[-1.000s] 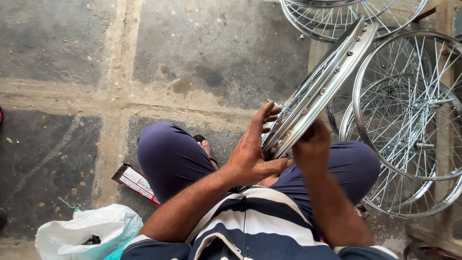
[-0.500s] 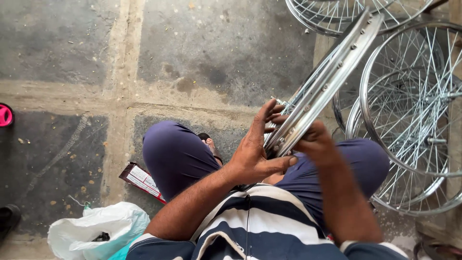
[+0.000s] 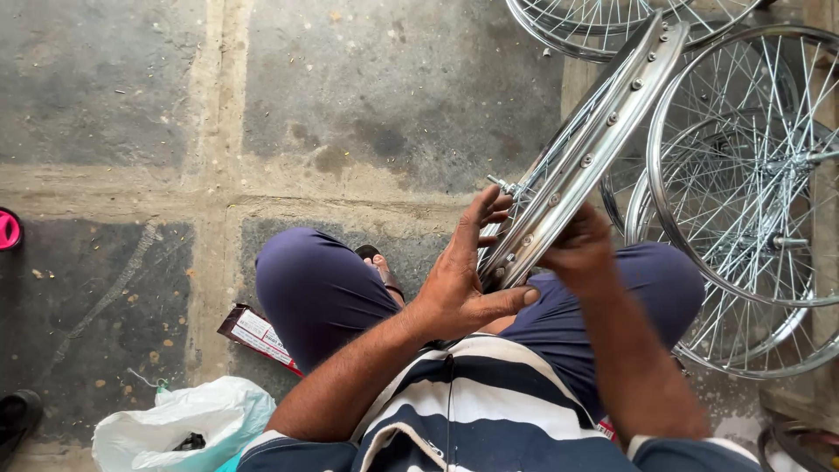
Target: The person sits on the ground and uses a small wrench to tighten the nuts on the rim of a bicycle wheel. They rotate the wheel to access different sections and continue tightening the fasteners along the rim.
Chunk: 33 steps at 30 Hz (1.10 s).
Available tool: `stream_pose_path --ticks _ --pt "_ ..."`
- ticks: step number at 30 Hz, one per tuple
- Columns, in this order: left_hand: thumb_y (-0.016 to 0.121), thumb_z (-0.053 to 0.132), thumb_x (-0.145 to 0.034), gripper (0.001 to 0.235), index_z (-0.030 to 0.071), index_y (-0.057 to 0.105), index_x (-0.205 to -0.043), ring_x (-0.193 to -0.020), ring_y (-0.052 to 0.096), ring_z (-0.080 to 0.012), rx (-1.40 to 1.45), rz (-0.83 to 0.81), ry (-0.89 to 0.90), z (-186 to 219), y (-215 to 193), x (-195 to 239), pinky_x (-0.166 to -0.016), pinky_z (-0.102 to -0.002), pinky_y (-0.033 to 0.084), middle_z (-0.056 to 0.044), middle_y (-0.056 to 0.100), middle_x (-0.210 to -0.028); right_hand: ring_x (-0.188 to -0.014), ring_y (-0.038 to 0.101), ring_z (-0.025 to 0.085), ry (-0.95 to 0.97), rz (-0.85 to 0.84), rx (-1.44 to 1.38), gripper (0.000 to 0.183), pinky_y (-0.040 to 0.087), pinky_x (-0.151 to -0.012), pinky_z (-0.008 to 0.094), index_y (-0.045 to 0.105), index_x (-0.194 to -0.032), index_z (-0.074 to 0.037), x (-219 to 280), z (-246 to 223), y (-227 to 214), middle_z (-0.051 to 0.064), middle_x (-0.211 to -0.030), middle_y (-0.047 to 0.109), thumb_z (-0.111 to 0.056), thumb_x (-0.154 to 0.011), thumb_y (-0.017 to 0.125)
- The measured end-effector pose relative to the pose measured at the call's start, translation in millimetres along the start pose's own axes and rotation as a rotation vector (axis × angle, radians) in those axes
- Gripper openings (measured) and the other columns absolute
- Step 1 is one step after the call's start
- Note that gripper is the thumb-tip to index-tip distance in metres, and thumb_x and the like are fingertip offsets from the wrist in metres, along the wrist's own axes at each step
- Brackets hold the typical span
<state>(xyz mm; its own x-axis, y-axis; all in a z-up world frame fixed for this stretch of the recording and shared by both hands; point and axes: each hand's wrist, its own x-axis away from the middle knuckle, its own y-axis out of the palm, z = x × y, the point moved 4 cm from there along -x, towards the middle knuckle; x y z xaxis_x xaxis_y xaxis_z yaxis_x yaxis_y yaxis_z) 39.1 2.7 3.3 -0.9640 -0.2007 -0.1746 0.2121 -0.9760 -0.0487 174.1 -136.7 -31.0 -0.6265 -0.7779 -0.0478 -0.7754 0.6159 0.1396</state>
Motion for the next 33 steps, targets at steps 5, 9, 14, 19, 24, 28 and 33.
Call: stream_pose_path --ticks 5,9,14,19,24,28,33 --pt "0.073 0.061 -0.093 0.119 0.008 -0.001 -0.171 -0.16 0.035 -0.0427 0.011 0.006 0.003 0 0 2 -0.129 -0.058 0.039 -0.032 0.028 -0.168 -0.106 0.074 0.023 -0.075 -0.029 -0.046 0.031 0.063 -0.089 0.039 0.068 -0.125 0.0 -2 8 1 0.016 -0.122 0.074 -0.003 -0.095 0.075" --pt "0.073 0.059 -0.095 0.118 0.009 -0.002 -0.172 -0.161 0.036 -0.0426 0.003 -0.003 0.009 -1 -2 3 -0.131 -0.059 0.034 -0.03 0.034 -0.166 -0.099 0.076 0.022 0.184 -0.242 -0.345 0.043 0.066 -0.084 0.039 0.064 -0.126 0.003 -7 -4 13 0.013 -0.115 0.076 -0.006 -0.087 0.079" --pt "0.073 0.061 -0.093 0.119 0.009 -0.001 -0.171 -0.158 0.039 -0.0413 -0.031 0.011 -0.002 -4 1 6 -0.131 -0.058 0.036 -0.03 0.034 -0.166 -0.097 0.073 0.013 -0.404 0.29 0.468 0.038 0.062 -0.085 0.028 0.06 -0.118 -0.001 14 -22 18 0.007 -0.111 0.073 -0.004 -0.087 0.082" --pt "0.078 0.056 -0.091 0.117 0.009 0.007 -0.171 -0.156 0.043 -0.0419 -0.079 -0.013 0.044 23 -14 -12 -0.128 -0.057 0.041 -0.03 0.036 -0.166 -0.11 0.071 0.017 -0.064 -0.095 -0.287 0.034 0.061 -0.095 0.033 0.062 -0.128 0.002 12 19 -3 0.011 -0.12 0.073 0.005 -0.096 0.074" --pt "0.086 0.039 -0.081 0.115 0.005 0.017 -0.166 -0.138 0.057 -0.0419 -0.107 -0.093 0.037 43 -24 -79 -0.112 -0.049 0.048 -0.03 0.054 -0.148 -0.11 0.068 0.017 -0.093 -0.023 -0.272 0.036 0.059 -0.098 0.033 0.064 -0.13 0.002 2 32 -16 0.01 -0.12 0.071 0.008 -0.095 0.072" --pt "0.071 0.021 -0.078 0.105 0.005 0.019 -0.168 -0.128 0.064 -0.0395 -0.057 -0.043 0.007 40 -24 -78 -0.109 -0.045 0.049 -0.028 0.062 -0.139 -0.12 0.067 0.019 -0.219 0.083 -0.03 0.025 0.057 -0.1 0.032 0.068 -0.116 0.001 -1 2 -12 0.011 -0.131 0.066 0.007 -0.092 0.07" --pt "0.068 0.007 -0.083 0.098 0.004 0.019 -0.168 -0.137 0.055 -0.0353 -0.041 0.025 0.03 31 -17 -20 -0.114 -0.044 0.045 -0.025 0.053 -0.152 -0.114 0.068 0.017 -0.418 0.159 0.266 0.026 0.057 -0.098 0.029 0.07 -0.112 0.0 -3 -15 -17 0.01 -0.123 0.069 0.002 -0.087 0.078"
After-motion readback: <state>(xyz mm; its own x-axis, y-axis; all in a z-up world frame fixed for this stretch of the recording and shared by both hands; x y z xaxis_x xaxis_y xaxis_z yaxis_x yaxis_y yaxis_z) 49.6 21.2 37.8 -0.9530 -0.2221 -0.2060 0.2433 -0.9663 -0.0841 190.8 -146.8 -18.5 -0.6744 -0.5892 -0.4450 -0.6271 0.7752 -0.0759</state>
